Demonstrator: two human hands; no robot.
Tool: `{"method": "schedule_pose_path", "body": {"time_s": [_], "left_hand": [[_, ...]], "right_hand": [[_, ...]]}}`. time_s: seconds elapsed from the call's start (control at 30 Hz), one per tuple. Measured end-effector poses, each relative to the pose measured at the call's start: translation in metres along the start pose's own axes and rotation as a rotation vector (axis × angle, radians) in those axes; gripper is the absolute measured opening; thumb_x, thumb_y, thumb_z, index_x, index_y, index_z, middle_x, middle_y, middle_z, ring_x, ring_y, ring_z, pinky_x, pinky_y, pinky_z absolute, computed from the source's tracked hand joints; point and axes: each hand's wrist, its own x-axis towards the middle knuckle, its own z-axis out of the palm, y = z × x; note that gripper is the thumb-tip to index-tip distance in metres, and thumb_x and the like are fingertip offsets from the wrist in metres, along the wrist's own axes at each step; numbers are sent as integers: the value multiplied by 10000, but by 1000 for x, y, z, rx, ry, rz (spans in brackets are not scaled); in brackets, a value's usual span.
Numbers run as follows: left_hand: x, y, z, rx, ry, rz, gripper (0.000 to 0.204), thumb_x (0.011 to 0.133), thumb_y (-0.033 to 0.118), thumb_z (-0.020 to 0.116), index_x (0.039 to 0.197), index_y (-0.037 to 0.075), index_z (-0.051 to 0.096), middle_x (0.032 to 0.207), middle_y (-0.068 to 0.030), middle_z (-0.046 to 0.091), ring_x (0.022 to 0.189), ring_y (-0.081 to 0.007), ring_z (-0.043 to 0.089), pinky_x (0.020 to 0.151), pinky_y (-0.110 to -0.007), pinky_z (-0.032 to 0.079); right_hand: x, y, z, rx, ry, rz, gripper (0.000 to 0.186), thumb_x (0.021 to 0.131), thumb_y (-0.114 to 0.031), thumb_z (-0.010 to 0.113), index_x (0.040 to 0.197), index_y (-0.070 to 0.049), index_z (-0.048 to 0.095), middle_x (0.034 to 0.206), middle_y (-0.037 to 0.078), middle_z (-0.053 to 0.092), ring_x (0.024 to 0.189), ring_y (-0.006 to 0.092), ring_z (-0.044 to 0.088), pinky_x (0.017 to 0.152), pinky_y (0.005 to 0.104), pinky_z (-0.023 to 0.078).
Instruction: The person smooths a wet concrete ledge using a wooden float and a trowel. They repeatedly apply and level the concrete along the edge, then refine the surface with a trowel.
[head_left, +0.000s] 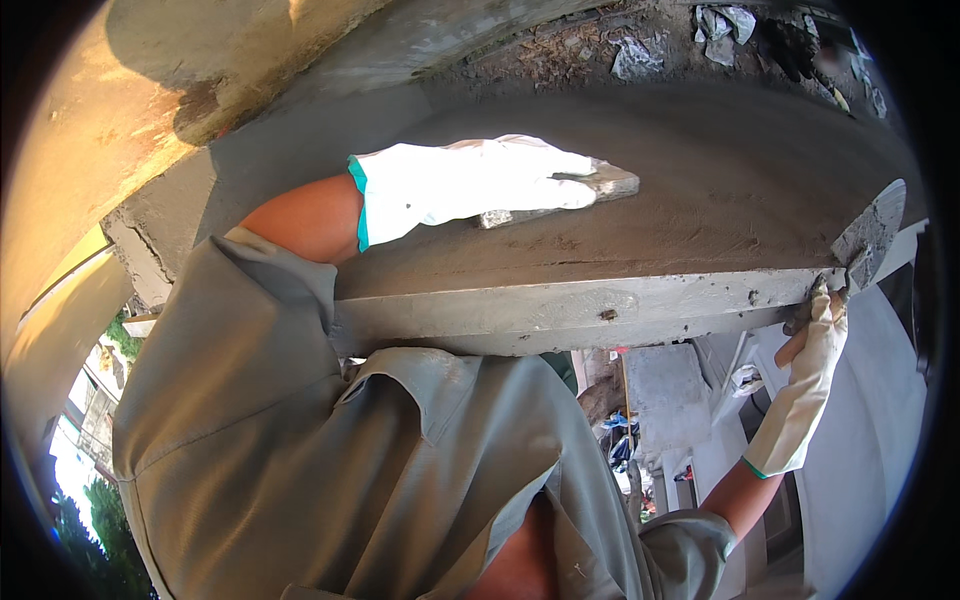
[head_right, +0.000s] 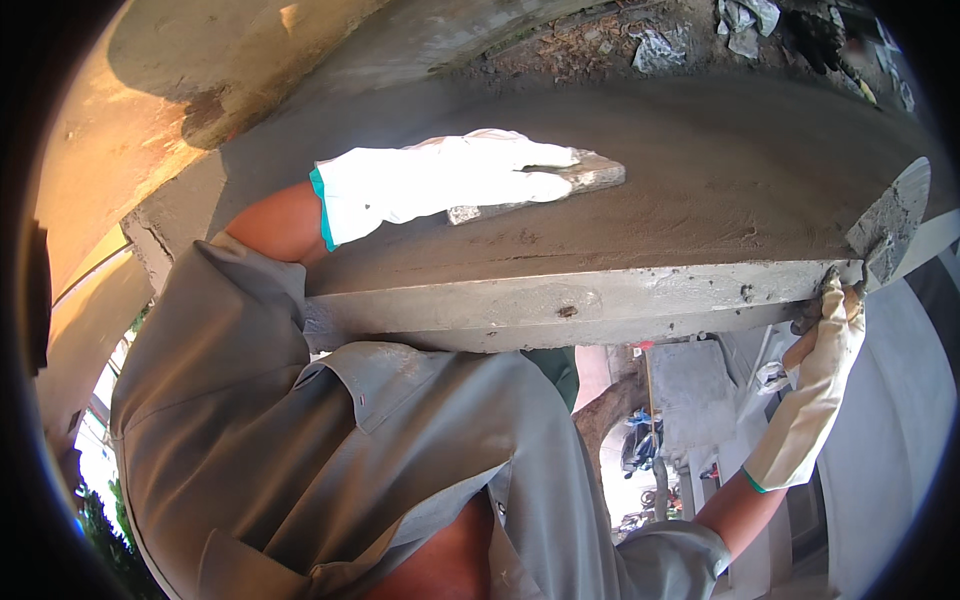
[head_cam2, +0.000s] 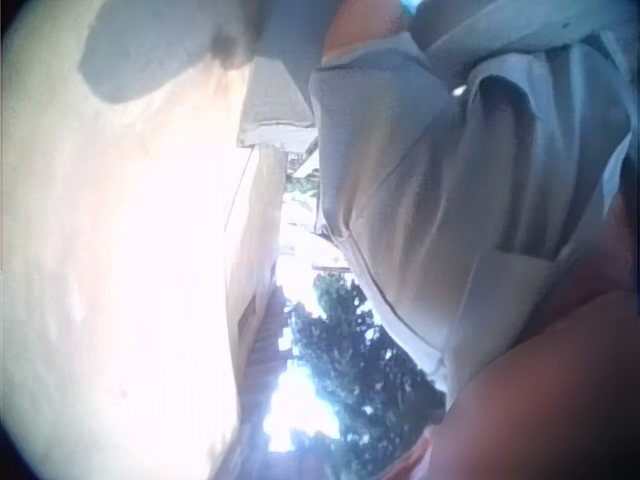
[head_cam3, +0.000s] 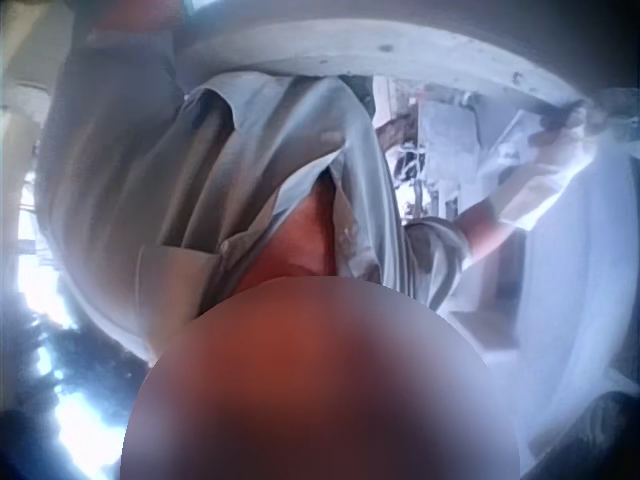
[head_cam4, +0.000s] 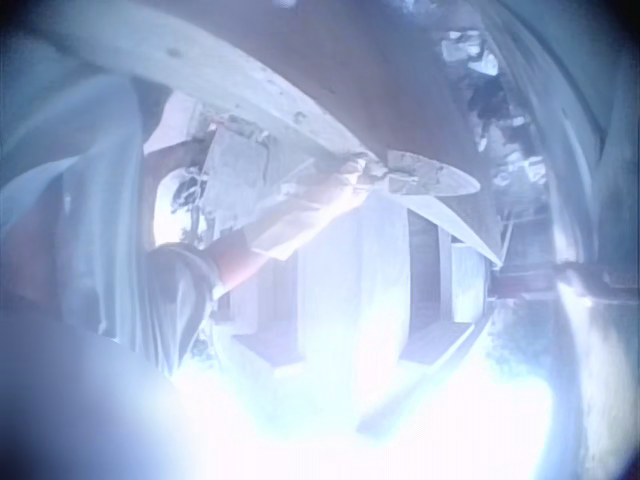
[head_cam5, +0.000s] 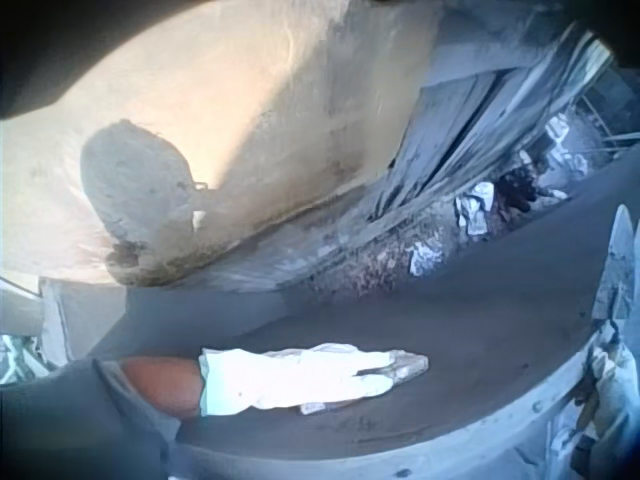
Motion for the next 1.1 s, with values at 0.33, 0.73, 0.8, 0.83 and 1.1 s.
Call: {"method": "schedule_pose_path", "body": {"time_s": [0.33, 0.73, 0.8, 0.83, 1.1], "left_hand": [[-78, -120, -17, -85, 13, -360, 696, 1061, 503, 646, 1612, 96, 517, 1522, -164, 629, 1409, -282, 583, 1213, -365, 417], [-18, 1, 18, 141, 65, 177, 685, 1053, 605, 583, 1587, 178, 559, 1546, -163, 580, 1483, -359, 484, 1253, -486, 366], [-41, 7, 11, 169, 59, 268, 654, 1034, 513, 666, 1559, 130, 587, 1475, -183, 629, 1407, -379, 551, 1205, -477, 417], [-52, 6, 8, 177, 42, 288, 642, 1025, 467, 708, 1545, 107, 601, 1439, -193, 654, 1369, -389, 584, 1180, -473, 442], [-49, -37, 1, -55, 29, -62, 658, 1041, 503, 668, 1532, 69, 604, 1399, -231, 692, 1317, -386, 635, 1118, -423, 501]], "right_hand": [[-6, -9, 7, 12, -17, 3, 214, 1045, -284, 727, 1133, -90, 721, 707, -44, 583, 524, 61, 450, 506, 254, 353], [4, 2, 4, 102, 3, -53, 183, 1041, -273, 722, 1091, -98, 699, 726, -40, 579, 540, 78, 481, 525, 274, 408], [5, 3, 4, 64, 14, -53, 210, 1039, -283, 720, 1115, -89, 698, 686, -28, 566, 431, 98, 440, 443, 275, 363], [4, 4, 5, 72, -17, -71, 218, 1038, -289, 720, 1114, -86, 697, 675, -26, 567, 406, 100, 423, 423, 275, 344], [-5, -7, 11, 42, 16, -42, 229, 1040, -297, 712, 1093, -75, 701, 643, -17, 592, 323, 93, 362, 345, 299, 267]]}}
